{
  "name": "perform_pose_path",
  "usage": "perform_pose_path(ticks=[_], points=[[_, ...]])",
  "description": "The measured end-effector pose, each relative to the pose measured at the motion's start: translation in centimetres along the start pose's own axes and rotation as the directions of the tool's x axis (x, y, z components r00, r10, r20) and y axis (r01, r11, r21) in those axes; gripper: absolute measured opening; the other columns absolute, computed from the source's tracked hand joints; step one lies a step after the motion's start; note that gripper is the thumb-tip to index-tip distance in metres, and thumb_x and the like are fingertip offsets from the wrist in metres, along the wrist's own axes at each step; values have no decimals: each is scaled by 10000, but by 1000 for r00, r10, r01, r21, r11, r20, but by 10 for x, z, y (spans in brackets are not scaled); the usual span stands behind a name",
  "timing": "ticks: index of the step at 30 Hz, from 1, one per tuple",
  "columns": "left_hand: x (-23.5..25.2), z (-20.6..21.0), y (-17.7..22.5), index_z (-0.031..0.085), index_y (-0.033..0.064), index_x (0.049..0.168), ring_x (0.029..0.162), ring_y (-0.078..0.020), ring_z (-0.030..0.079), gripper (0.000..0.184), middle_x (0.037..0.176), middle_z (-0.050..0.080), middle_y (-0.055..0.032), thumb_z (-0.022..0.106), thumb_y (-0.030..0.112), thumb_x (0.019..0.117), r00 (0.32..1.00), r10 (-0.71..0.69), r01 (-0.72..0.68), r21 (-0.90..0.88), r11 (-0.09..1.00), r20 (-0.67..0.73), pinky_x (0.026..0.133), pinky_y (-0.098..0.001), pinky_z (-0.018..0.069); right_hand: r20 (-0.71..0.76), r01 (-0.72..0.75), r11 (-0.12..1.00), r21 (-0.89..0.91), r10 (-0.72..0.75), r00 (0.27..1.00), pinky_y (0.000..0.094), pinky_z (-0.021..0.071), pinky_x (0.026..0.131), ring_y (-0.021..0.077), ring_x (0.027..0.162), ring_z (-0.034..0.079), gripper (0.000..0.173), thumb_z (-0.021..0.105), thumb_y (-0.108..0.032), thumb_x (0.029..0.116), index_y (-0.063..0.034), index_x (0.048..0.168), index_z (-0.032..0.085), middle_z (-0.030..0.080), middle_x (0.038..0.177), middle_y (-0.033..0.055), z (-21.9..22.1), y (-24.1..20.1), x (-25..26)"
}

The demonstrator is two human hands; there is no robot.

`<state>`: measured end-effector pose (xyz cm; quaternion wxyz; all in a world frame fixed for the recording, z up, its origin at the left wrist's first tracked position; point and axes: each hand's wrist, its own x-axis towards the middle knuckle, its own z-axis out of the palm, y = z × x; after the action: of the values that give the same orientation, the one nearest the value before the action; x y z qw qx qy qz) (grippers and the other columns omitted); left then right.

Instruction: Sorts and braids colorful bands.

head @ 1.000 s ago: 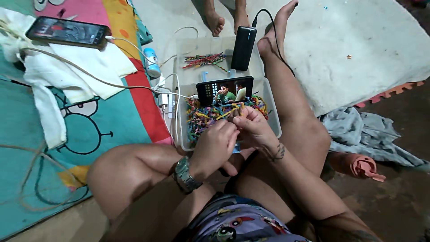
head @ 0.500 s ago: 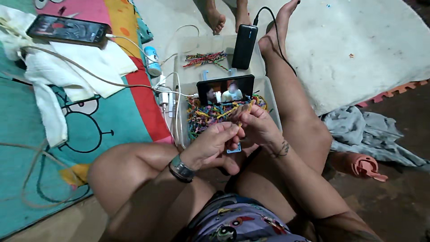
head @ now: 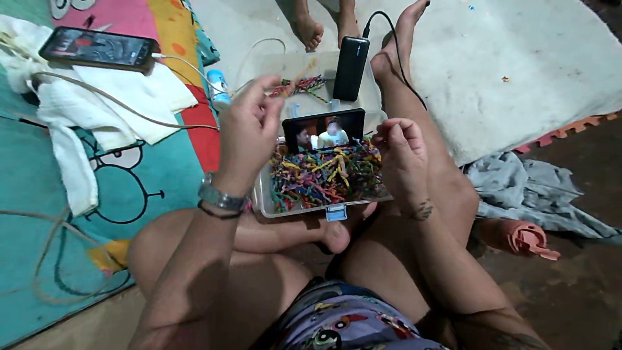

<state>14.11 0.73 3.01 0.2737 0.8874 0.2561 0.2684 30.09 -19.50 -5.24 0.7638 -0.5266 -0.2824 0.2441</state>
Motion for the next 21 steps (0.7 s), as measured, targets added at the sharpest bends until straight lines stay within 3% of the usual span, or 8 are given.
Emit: perform_pose_path(ticks=[1, 2, 3, 5, 8, 10, 14, 21], points=[[9, 1, -9, 516, -4, 1436, 769, -161, 621, 449, 1030, 672, -162, 555, 226, 1053, 999, -39, 39, 19, 999, -14, 700, -311, 527, -19, 3, 1000, -6, -3, 1000, 277, 528, 947, 49, 1004, 623, 164, 486, -229, 1076, -168, 1181, 596, 631, 1101, -70, 0, 1, -1], [15, 1, -17, 426, -10, 1501, 983, -242, 672, 551, 1251, 630, -223, 566, 273, 1049, 997, -82, 82, 33, 996, 6, 852, -379, 564, -26, 3, 1000, -25, -4, 1000, 273, 528, 941, 45, 997, 619, 161, 489, -222, 1074, -158, 1183, 588, 623, 1103, -67, 0, 2, -1], [17, 2, -21, 350, -12, 1547, 1229, -323, 605, 630, 1434, 515, -263, 572, 298, 1045, 993, -113, 111, 33, 993, 36, 1021, -444, 518, -27, 2, 999, -44, -4, 1000, 263, 529, 929, 38, 982, 618, 157, 494, -222, 1070, -154, 1177, 587, 622, 1097, -69, 0, 2, -2], [10, 9, -23, 389, -41, 1523, 1384, -434, 454, 609, 1523, 403, -318, 578, 271, 1036, 995, -78, 75, 53, 996, 66, 1124, -553, 399, -19, 14, 996, -84, -15, 1000, 257, 539, 900, 33, 956, 625, 160, 499, -226, 1069, -145, 1169, 594, 630, 1084, -67, -1, 4, -3], [-15, 29, -15, 678, -21, 1202, 1146, -421, 609, 270, 1242, 616, -270, 595, 141, 1003, 985, 84, -97, 85, 992, 148, 971, -558, 494, -2, 27, 991, -131, -27, 1000, 244, 538, 878, 27, 928, 619, 170, 490, -225, 1075, -130, 1156, 605, 625, 1051, -63, -4, 7, -2], [-33, 43, -10, 721, 26, 1089, 1023, -387, 633, 161, 1121, 638, -205, 635, 102, 976, 944, 145, -176, 80, 981, 297, 879, -558, 520, -5, 46, 986, -161, -48, 999, 238, 548, 867, 21, 909, 625, 156, 490, -195, 1072, -112, 1124, 612, 633, 1019, -68, -3, 10, 0], [-47, 72, -9, 746, 64, 1035, 1053, -414, 602, 226, 1082, 647, -170, 778, 244, 903, 876, 35, -165, 232, 959, 481, 870, -628, 493, 19, 51, 976, -213, -48, 999, 227, 545, 824, 22, 880, 621, 164, 499, -201, 1072, -104, 1129, 619, 635, 1011, -55, -2, 8, -3], [-42, 59, -9, 741, 56, 980, 1045, -388, 620, 102, 1062, 668, -161, 679, 128, 944, 888, -10, -73, 163, 984, 459, 889, -614, 479, 28, 59, 969, -239, -54, 998, 229, 549, 827, 19, 884, 621, 178, 490, -215, 1075, -103, 1138, 613, 631, 1019, -53, -3, 8, -6]])
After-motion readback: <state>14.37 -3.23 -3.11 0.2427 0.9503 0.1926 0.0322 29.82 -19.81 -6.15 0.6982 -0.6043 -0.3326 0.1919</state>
